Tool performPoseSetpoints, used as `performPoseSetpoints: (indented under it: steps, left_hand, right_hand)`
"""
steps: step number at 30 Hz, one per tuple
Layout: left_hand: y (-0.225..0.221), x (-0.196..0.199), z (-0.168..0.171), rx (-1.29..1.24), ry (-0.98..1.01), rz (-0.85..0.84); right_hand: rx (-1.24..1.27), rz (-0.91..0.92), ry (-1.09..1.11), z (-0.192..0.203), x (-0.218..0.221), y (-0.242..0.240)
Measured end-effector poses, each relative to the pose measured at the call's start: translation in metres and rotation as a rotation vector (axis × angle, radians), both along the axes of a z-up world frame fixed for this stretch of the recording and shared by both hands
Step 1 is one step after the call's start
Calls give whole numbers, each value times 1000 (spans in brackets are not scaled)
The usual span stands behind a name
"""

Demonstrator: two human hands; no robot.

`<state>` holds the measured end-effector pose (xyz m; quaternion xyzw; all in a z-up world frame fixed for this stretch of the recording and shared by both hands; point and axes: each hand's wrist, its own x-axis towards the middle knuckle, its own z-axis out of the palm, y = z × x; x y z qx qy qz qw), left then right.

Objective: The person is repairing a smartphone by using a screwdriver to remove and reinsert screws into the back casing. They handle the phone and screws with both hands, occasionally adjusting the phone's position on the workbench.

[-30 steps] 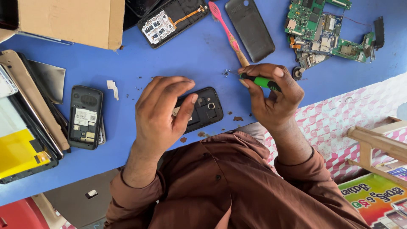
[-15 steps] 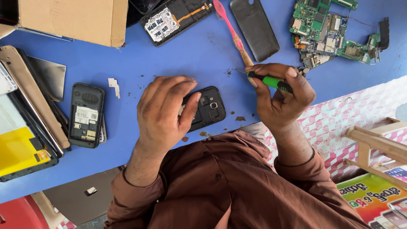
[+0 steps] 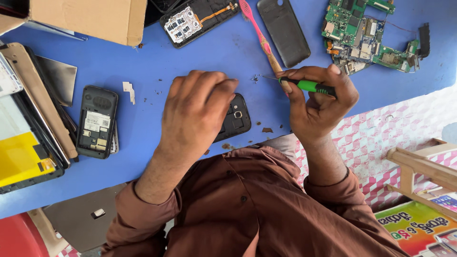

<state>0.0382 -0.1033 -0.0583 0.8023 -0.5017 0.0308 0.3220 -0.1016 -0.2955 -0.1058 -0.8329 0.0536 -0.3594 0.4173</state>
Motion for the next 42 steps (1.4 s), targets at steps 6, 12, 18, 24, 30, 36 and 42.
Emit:
performPoseSetpoints:
  steps: [6, 12, 18, 24, 30, 36, 42]
  left_hand:
    - [-12, -1, 6, 130, -237, -77]
    - [-36, 1, 4, 171, -272, -96]
    - [-62, 7, -18, 215, -314, -98]
    - [-75, 6, -28, 199, -309, -69]
    - [-79, 5, -34, 249, -331, -43]
    - [-85, 0, -35, 291, -387, -11]
    - [-86, 1, -35, 286, -439, 2]
  right_hand:
    - [112, -42, 26, -3, -8, 0]
    - [206, -209, 71, -6, -12, -2]
    - [352, -155, -1, -5, -13, -4]
    - [322, -159, -9, -3, -11, -4]
    - [433, -141, -24, -3, -12, -4]
    - [324, -121, -4, -1, -11, -4]
    - [383, -147, -18, -2, -12, -5]
